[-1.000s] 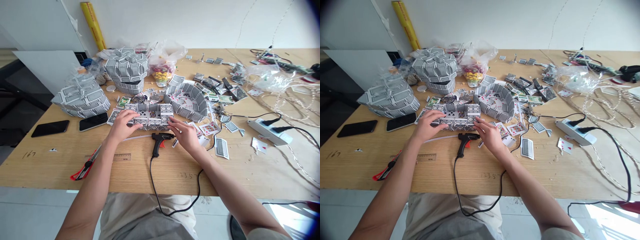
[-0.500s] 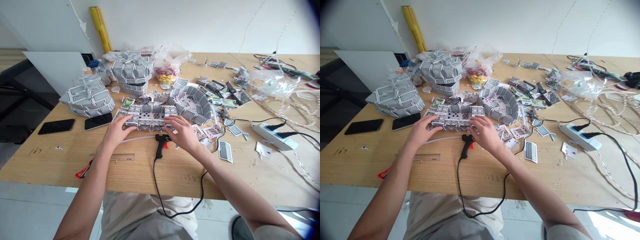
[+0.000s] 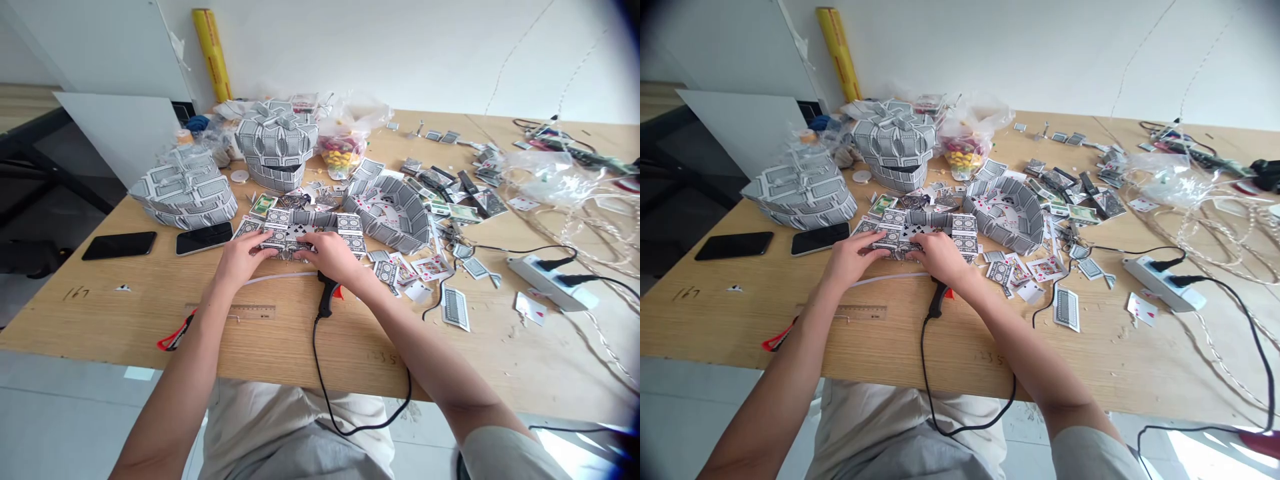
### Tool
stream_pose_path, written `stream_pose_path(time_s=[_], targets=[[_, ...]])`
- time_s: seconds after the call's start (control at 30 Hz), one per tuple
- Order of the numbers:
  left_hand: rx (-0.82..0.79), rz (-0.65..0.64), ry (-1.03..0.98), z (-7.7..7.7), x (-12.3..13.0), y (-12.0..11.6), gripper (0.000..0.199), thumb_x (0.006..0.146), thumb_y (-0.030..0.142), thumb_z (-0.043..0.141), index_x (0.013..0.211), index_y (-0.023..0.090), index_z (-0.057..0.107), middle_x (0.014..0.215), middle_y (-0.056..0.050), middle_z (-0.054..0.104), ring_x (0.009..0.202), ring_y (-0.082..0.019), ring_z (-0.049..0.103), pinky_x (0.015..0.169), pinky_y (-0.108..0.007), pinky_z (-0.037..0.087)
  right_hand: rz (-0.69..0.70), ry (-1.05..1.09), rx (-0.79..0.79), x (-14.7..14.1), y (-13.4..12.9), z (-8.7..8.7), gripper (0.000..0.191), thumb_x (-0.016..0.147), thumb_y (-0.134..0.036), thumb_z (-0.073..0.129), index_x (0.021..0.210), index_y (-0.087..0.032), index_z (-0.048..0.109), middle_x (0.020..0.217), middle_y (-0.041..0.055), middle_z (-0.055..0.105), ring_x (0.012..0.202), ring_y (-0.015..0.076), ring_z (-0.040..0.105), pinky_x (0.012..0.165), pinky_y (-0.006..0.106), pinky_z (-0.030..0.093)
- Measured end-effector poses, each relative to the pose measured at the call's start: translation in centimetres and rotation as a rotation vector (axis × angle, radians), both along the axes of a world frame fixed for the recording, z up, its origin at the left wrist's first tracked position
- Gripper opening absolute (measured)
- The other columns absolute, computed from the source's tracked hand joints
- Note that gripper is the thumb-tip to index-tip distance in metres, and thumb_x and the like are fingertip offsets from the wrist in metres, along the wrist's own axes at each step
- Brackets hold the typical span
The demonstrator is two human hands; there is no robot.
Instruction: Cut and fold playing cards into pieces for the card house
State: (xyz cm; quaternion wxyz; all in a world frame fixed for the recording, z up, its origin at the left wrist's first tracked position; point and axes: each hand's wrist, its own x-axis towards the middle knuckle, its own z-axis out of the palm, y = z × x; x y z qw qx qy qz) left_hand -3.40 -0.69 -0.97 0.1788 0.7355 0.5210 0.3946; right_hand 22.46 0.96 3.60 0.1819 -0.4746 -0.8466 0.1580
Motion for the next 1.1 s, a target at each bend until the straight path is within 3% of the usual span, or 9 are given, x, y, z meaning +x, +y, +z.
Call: stream_pose_path(time_s=[0.2,0.43,0.7,0.87,1.1], targets=[[0.031,0.024,0.035,-0.1,0.2,0.0,0.044,0.093,0.039,0.085,0.135,0.026,0.08,0.141,-0.013,0.077,0.12,-0.031,0.079,0.101,-0.047,0.068,-0.041,0.055,-0.024,0.0,0.1,0.2,0.027,0.095,-0.031,0.085,0.12,-0.021,0.084,0.113,0.0093,0.087,0.105,0.0299,0.083,0.092,0.034,0.058],[0.04,0.044,0.112,0.1,0.4,-0.1,0.044,0.092,0.037,0.086,0.135,0.027,0.08,0.141,-0.013,0.076,0.126,-0.033,0.077,0.106,-0.048,0.065,-0.063,0.166,-0.095,0.1,0.6,0.1,0.027,0.087,-0.031,0.092,0.112,-0.023,0.086,0.111,0.0059,0.088,0.104,0.0294,0.082,0.096,0.037,0.059],[0.057,0.068,0.105,-0.1,0.6,0.0,0.044,0.091,0.038,0.087,0.133,0.028,0.081,0.143,-0.013,0.075,0.125,-0.034,0.078,0.105,-0.049,0.065,0.037,0.169,-0.132,0.8,1.2,0.8,0.025,0.092,-0.035,0.086,0.113,-0.021,0.087,0.111,0.0072,0.087,0.103,0.0284,0.082,0.092,0.034,0.059],[0.04,0.068,0.077,0.0,0.7,-0.1,0.045,0.09,0.039,0.088,0.133,0.028,0.08,0.144,-0.014,0.074,0.128,-0.033,0.076,0.103,-0.047,0.067,0.089,0.161,-0.158,1.4,1.8,0.7,0.022,0.096,-0.028,0.08,0.116,-0.023,0.087,0.11,0.0052,0.088,0.099,0.027,0.083,0.091,0.035,0.061],[0.067,0.052,0.111,0.1,0.6,0.0,0.044,0.091,0.039,0.088,0.133,0.028,0.081,0.141,-0.013,0.076,0.129,-0.034,0.075,0.11,-0.05,0.063,-0.024,0.452,-0.429,1.0,2.8,-0.8,0.026,0.081,-0.02,0.09,0.106,-0.021,0.088,0.11,0.0065,0.088,0.107,0.027,0.082,0.096,0.034,0.064]])
